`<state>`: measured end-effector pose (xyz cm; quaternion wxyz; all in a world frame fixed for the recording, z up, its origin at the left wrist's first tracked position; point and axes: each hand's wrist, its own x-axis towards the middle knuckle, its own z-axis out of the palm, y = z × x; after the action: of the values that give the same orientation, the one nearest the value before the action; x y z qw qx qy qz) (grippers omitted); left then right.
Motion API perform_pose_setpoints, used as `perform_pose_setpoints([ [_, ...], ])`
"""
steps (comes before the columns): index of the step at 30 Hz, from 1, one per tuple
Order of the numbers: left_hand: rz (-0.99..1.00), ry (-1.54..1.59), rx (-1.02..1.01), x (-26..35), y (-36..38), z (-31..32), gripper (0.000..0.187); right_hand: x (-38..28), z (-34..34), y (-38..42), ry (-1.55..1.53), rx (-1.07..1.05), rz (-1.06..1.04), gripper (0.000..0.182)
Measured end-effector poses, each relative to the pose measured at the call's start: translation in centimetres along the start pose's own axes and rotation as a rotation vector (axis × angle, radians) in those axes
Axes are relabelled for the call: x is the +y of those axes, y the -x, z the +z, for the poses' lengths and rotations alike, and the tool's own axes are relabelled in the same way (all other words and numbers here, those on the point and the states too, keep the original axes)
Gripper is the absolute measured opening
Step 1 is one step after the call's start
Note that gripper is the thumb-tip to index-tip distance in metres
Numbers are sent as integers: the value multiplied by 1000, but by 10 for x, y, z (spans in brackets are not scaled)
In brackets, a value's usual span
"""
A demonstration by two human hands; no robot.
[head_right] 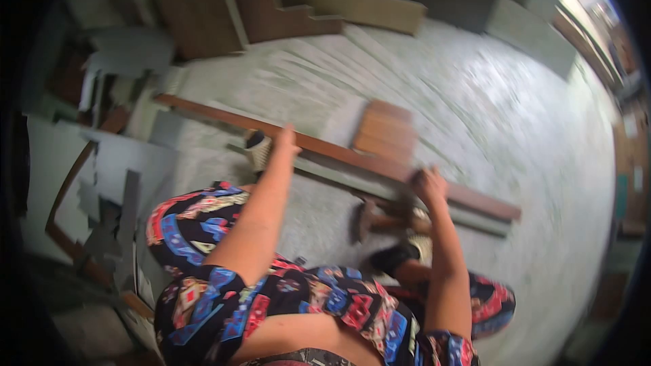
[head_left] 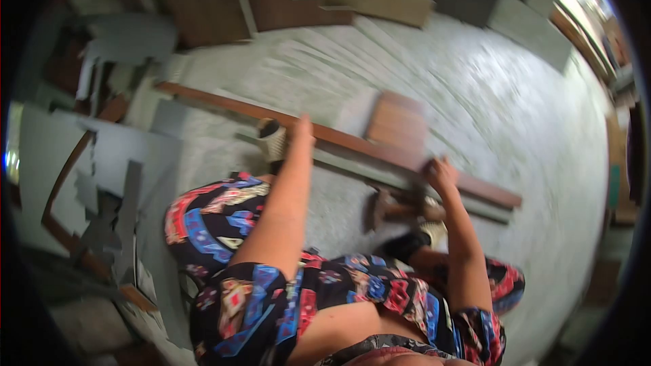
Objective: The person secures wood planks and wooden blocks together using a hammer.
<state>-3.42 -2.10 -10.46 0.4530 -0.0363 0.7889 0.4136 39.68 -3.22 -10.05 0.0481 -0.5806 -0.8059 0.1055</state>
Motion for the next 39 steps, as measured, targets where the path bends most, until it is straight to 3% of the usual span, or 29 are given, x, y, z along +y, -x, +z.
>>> perform_pose_setpoints([
  [1,3,87,101,8,10,3,59,-19,-10,-4,-18,-14,142,19],
  [2,70,-7,142,9,13,9,66,-13,9,-4,1,22,127,26],
  [4,190,-205,243,11,20,20,86,-22,-18,-11,-7,-258,179,37],
  [7,452,-1101,152,19,87,32,78,-24,-36,-13,-67,-302,149,40],
  [8,535,-1227,85,7,80,37,69,-25,-33,-13,-56,-313,176,43],
  [11,575,-1260,-61,-19,79,39,61,-22,-21,-12,-12,-310,162,45],
  [15,719,-1488,-71,-30,91,26,58,-21,-27,-4,2,-399,144,48],
  [20,809,-1359,-65,-39,86,29,63,-22,-29,6,-139,-376,174,50],
  [23,826,-1310,-99,-33,85,24,67,-29,-51,8,-221,-238,136,54],
  [24,818,-1302,-116,-31,84,22,68,-29,-52,8,-236,-165,135,46],
  [28,747,-1303,-71,-29,83,27,66,-24,-57,1,-212,-580,141,37],
  [31,958,-1355,-47,-40,95,38,63,-40,-65,17,-59,-792,63,43],
  [32,1014,-1346,-104,-44,101,43,62,-49,-71,21,1,-864,67,53],
  [38,1279,-1237,-399,-54,142,72,55,-71,-44,52,172,-549,-195,46],
  [39,1320,-1216,-429,-58,144,76,54,-75,-34,62,123,-477,-261,32],
])
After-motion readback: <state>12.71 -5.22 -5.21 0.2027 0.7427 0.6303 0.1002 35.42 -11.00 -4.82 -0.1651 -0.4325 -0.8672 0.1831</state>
